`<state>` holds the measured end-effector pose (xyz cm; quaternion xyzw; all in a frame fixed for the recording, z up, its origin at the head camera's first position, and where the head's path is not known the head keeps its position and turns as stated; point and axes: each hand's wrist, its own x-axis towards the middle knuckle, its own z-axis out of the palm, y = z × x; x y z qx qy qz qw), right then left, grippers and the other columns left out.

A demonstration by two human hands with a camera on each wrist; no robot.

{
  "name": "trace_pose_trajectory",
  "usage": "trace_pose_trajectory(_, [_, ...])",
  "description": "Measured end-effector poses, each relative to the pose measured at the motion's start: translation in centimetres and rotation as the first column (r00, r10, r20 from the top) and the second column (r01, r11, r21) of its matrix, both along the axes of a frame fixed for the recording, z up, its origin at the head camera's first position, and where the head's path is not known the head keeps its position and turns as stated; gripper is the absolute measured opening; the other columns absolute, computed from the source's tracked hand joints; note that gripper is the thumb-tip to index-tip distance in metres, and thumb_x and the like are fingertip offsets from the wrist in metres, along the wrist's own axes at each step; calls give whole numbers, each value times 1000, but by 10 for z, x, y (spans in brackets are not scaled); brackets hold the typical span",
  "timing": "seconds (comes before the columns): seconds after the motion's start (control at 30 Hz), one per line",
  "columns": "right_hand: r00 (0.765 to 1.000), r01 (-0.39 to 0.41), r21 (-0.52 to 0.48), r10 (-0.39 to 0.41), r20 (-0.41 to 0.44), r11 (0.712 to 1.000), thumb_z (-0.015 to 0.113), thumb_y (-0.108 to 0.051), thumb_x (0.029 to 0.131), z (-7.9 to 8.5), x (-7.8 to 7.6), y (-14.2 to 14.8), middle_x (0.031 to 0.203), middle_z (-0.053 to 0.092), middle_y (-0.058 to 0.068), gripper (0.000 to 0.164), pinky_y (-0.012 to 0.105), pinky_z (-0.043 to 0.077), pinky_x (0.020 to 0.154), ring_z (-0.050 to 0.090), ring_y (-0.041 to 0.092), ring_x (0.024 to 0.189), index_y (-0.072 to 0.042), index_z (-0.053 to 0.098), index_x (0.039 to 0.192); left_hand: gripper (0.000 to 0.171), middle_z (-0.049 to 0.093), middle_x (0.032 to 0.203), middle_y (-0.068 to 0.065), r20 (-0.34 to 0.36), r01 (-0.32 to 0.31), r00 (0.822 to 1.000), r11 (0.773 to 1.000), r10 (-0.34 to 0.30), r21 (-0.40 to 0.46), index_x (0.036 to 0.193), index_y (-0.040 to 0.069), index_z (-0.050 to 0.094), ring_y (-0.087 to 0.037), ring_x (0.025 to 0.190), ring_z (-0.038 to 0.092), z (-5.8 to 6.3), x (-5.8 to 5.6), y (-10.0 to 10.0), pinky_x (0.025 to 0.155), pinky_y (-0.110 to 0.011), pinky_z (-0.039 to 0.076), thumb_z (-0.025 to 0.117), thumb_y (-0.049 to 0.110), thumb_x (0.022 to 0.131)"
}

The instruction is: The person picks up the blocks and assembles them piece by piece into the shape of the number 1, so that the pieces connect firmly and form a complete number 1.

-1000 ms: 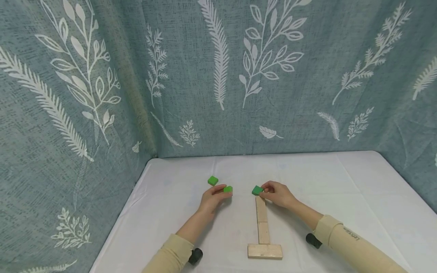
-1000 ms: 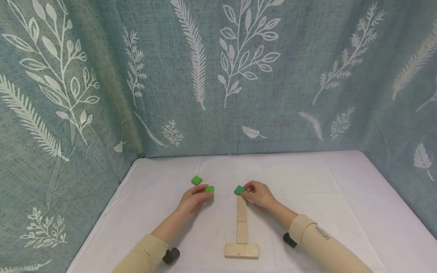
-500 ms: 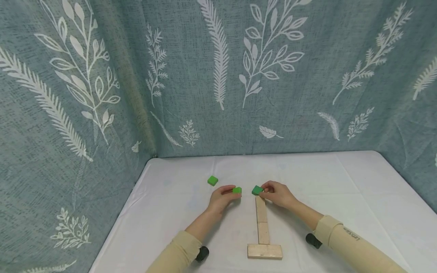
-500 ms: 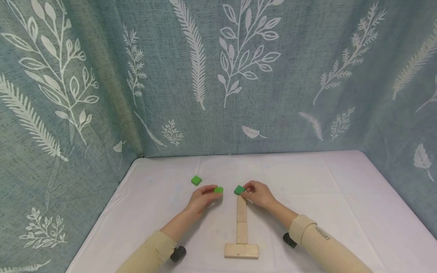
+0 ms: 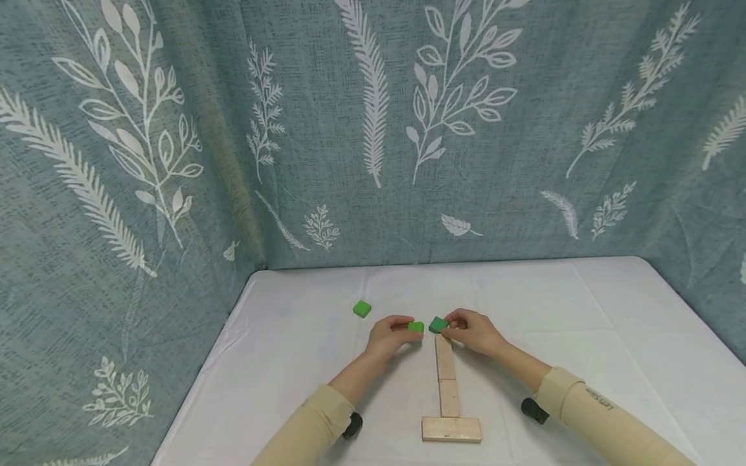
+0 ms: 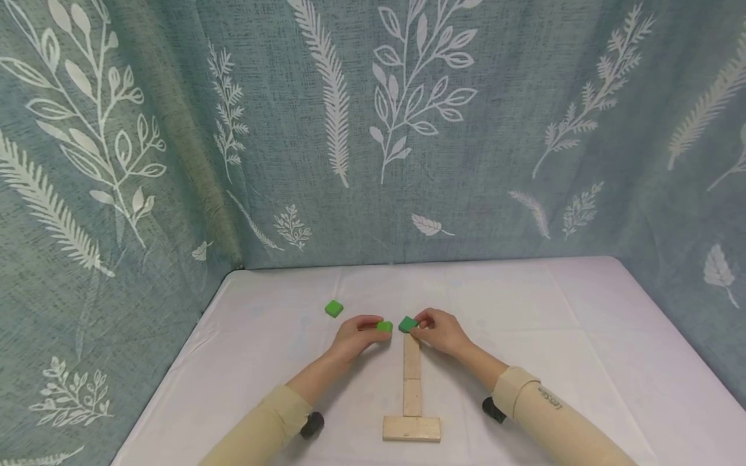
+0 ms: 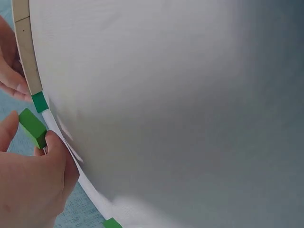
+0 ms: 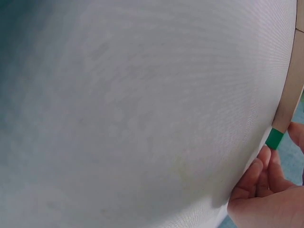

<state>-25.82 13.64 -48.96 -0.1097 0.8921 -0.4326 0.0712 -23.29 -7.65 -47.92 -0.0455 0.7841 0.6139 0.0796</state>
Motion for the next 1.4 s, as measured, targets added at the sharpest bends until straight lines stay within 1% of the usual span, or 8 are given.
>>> trace_pose_trajectory(0.1, [1000,2,-4,-2,6,1000,69,-21,90,1,0,-1,87,60,2,28,29,44,65,51,15,77,-1,65,109,41,66,102,-7,-14,16,1000,999,-17,-45,114,2,66,-20,94,62,1,-1,3,86,-38,50,81,12,76])
trace_pose_trajectory(0.27, [1000,-5,-13,6,4,1000,68,-20,90,2,1,0,87,59,2,28,29,44,64,51,15,75,0,65,108,39,68,97,-7,-69,60,995,988,-70,-145,111,2,67,-20,90,65,1,-2,7,79,-33,53,82,9,76])
trace_pose_trajectory(0.37, [1000,-6,-15,6,1,1000,69,-20,90,2,1,0,86,59,2,27,29,44,63,51,15,75,0,65,108,38,68,95,-7,-113,80,988,976,-104,-201,109,1,67,-19,87,65,1,-3,8,75,-31,54,82,7,75])
trace_pose_trajectory(0.47, [1000,-4,-10,4,-1,1000,69,-20,90,1,0,0,86,59,2,27,29,44,63,51,15,75,0,65,108,37,68,94,-8,-150,97,980,968,-134,-232,108,-1,67,-19,86,64,1,-3,10,73,-31,54,82,4,74])
trace_pose_trajectory(0.67, [1000,-4,-5,4,-5,1000,69,-21,90,1,0,0,87,59,2,27,29,44,63,51,14,75,-1,65,108,38,67,95,-11,-201,137,958,945,-202,-296,109,-3,67,-22,88,63,0,-6,10,75,-33,54,81,3,75])
trace_pose_trajectory(0.83, [1000,-3,-10,3,-7,1000,69,-21,90,1,0,0,86,59,2,27,29,43,62,50,15,73,-1,65,107,39,67,99,-12,-209,156,951,935,-230,-320,112,-4,66,-24,92,64,-1,-7,9,78,-34,54,80,4,77])
trace_pose_trajectory(1.1, [1000,-2,-11,2,-5,1000,69,-20,90,2,0,1,86,59,2,26,29,43,63,50,15,74,-1,65,107,41,68,104,-15,-225,177,941,934,-253,-311,116,-5,65,-26,94,66,-2,-9,9,79,-33,54,78,3,78])
trace_pose_trajectory(1.4, [1000,-14,-14,14,-5,1000,69,-21,89,2,-2,2,86,59,1,27,29,43,63,50,14,73,-1,65,107,40,68,105,-15,-224,184,939,933,-260,-310,117,-4,65,-25,95,65,-4,-11,10,80,-33,54,77,3,80])
